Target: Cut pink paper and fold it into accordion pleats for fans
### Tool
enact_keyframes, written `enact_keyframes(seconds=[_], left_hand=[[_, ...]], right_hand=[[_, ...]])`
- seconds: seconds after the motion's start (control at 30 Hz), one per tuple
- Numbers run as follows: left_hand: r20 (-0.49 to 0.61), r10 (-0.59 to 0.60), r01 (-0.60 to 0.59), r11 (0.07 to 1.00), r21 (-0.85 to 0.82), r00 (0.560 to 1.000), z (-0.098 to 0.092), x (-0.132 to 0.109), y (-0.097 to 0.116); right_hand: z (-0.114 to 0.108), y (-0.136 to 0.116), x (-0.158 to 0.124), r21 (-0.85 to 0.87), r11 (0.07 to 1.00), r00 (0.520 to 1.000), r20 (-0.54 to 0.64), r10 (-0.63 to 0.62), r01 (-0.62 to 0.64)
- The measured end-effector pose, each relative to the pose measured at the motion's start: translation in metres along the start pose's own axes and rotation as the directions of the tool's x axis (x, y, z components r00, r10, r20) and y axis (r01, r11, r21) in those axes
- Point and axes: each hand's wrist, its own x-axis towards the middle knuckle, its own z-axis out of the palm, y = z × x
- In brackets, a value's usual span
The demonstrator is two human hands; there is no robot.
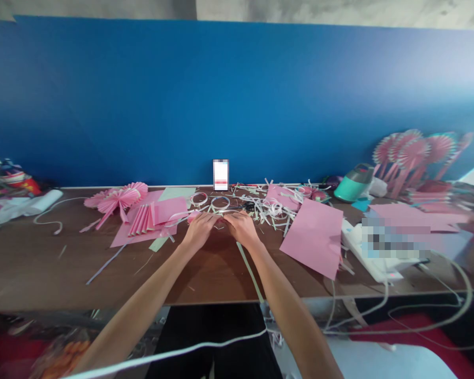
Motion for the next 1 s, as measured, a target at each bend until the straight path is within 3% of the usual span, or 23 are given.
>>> enact_keyframes(seconds=[0.4,0.67,0.87,1.0], left_hand=[[0.043,-0.035,0.037,0.998,-0.049,0.998,0.001,-0.003,-0.007],[0.042,-0.075,0.078,0.995,-0.069,0.996,-0.003,-0.005,-0.012],[0.059,-0.086,0.09,0.993,-0.075,0.995,0.001,-0.006,-0.009],[0.049,-0.077,0.08,0.994,-0.077,0.996,0.001,-0.006,-0.008]], right_hand=[[0.0,-0.008,0.003,-0.203,0.977,0.996,0.076,-0.05,0.064],[-0.006,0.0,0.001,-0.154,0.987,0.998,0.055,-0.033,0.041],[0.0,-0.009,0.005,-0.156,0.984,0.984,0.167,-0.058,0.084],[-0.001,-0.01,0.006,-0.161,0.984,0.986,0.162,-0.049,0.075]])
